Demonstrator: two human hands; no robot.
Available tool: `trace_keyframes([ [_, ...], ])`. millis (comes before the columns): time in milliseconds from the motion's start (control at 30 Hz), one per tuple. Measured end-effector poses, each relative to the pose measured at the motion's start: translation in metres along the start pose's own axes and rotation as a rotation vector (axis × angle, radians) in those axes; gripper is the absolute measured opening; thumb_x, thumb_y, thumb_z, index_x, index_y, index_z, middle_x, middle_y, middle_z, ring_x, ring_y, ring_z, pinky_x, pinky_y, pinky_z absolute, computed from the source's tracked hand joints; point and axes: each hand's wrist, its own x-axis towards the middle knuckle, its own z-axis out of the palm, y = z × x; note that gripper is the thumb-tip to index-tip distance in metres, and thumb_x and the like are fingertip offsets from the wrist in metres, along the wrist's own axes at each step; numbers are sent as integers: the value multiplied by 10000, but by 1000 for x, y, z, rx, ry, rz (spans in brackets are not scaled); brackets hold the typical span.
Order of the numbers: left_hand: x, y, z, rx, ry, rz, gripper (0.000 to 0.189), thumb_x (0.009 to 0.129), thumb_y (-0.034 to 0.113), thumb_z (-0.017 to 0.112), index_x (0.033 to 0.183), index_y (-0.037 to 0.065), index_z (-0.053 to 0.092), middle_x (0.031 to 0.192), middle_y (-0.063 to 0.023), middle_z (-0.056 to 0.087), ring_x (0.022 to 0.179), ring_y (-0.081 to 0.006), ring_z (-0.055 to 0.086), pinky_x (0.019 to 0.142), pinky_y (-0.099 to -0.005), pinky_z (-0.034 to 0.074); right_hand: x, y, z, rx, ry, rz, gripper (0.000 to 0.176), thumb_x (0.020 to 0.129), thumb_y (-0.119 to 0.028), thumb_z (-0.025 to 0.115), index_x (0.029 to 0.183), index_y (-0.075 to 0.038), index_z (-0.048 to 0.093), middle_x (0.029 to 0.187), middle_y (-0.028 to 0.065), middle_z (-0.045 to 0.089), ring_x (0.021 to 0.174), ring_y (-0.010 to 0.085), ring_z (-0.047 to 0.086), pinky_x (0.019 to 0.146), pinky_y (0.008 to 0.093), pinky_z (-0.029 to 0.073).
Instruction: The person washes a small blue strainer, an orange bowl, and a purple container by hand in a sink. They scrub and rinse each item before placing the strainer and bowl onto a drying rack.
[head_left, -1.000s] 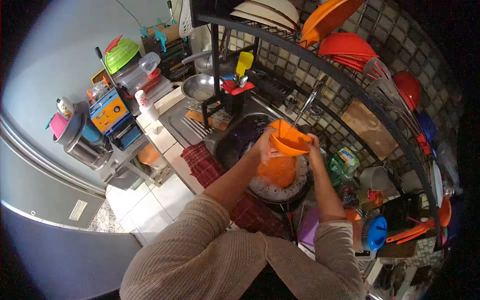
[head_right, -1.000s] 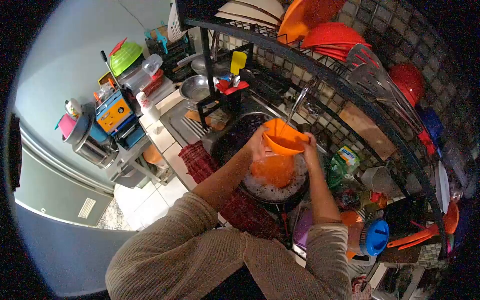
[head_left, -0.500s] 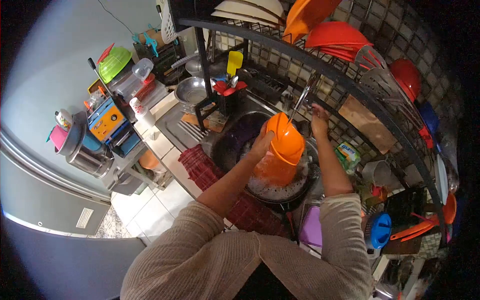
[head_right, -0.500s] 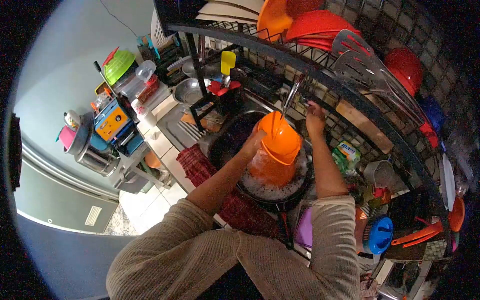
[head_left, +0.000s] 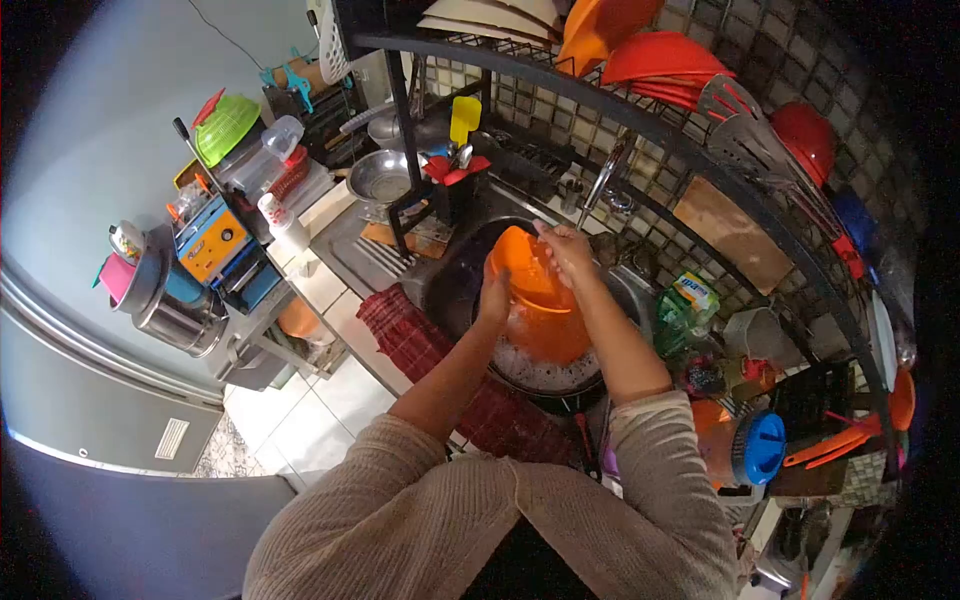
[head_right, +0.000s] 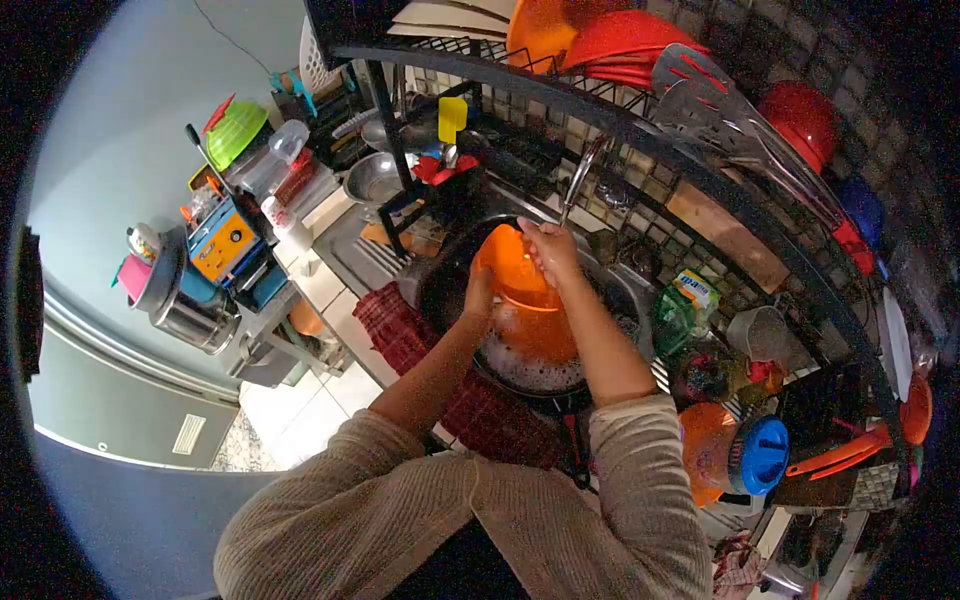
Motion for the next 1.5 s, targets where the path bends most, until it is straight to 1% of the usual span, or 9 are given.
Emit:
trace_keyframes([
  [133,-15,35,4,-133,132,-222,513,969,276,410,1403,74,225,1348,-109,402,1207,-263,439,986,-312,368,6,25,-25,-862,346,-391,345,749,-311,743,640,-83,508,624,64,561,502,296,517,500,418,419],
  [233,8,0,-12,-115,181,-213,497,941,414,435,1321,100,373,1287,-76,473,1105,-238,525,900,-330,445,1,58,-56,-694,577,-853,314,778,-369,700,805,-89,560,893,101,602,706,259,599,597,393,461],
  [300,41,-57,-27,66,41,261,434,918,345,519,1269,98,451,1222,-82,526,1067,-219,544,835,-336,477,-20,64,-57,-429,421,-503,349,800,-324,674,1031,-91,555,1141,107,552,945,240,594,772,395,479],
  [367,41,-59,-12,155,16,296,396,907,308,547,1228,85,485,1161,-90,559,1018,-212,565,818,-337,483,-52,58,-54,617,-24,355,408,794,-200,670,1149,-60,526,1138,89,564,1050,231,566,872,419,476],
  [500,42,-37,1,765,-37,230,346,875,260,582,1107,3,576,957,-145,656,978,-284,618,830,-365,482,-56,108,-67,799,-228,209,461,788,-121,615,1227,-96,476,1177,107,535,1077,264,556,887,395,476],
  [800,41,-34,24,681,-195,-230,382,898,241,533,1198,11,479,867,-148,659,617,-226,662,481,-310,489,-59,80,-65,319,180,-126,529,784,-19,563,1284,-89,406,1180,81,532,1022,232,576,705,328,547],
  [967,50,-29,34,731,-165,14,416,891,196,523,1274,72,420,812,-168,629,581,-216,640,512,-311,498,-61,91,-55,626,380,-367,369,816,21,585,1170,-46,507,1094,68,583,866,204,633,625,304,529],
  [1333,-4,37,2,838,-188,343,676,839,115,525,1423,194,195,987,-179,607,651,-240,658,607,-332,561,24,160,-41,283,172,177,278,830,-156,610,1090,-73,560,835,24,614,761,171,597,629,318,494],
  [1500,-30,27,-13,23,-1,-344,625,899,230,533,1383,241,138,1188,-155,499,751,-316,655,575,-364,581,4,71,-28,219,94,177,452,762,-83,541,1211,-96,491,1028,43,571,894,181,562,659,360,492],
])
